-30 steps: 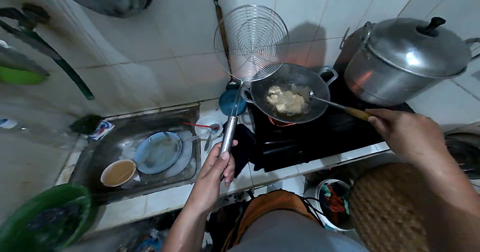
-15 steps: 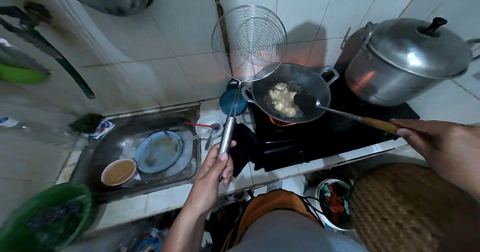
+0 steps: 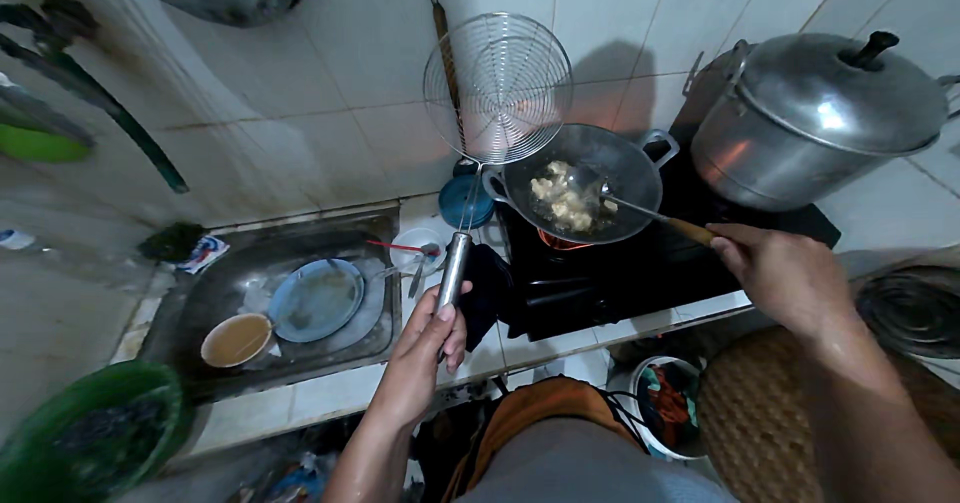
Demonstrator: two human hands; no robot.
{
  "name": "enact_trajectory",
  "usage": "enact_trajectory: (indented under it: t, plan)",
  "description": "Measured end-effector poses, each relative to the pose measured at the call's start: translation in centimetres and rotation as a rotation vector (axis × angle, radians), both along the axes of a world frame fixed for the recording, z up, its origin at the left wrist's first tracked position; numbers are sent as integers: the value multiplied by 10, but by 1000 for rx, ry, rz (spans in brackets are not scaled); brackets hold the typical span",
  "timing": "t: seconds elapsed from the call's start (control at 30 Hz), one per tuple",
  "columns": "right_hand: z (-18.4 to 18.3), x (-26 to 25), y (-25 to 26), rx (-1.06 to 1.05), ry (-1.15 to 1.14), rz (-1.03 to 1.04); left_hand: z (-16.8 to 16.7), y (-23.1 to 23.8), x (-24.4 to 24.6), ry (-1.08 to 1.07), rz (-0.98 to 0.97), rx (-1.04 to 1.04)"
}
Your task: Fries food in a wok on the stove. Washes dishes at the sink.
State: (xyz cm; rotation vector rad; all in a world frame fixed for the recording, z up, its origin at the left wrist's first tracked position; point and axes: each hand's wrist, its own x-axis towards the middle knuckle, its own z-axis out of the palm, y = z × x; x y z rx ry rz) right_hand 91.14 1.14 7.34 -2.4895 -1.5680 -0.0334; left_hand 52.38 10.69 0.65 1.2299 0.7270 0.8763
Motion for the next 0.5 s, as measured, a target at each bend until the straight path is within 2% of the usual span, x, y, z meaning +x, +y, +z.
enact_trajectory:
  t: [0.1, 0.2, 0.5]
  plan:
    - [1, 25, 3, -54, 232, -29, 0, 0, -1, -7, 3, 5]
    - [5, 41, -8, -4, 325, 24, 0, 0, -2, -7, 8, 7]
    - [34, 30, -46, 155, 242, 127, 0, 2, 0, -6, -4, -8]
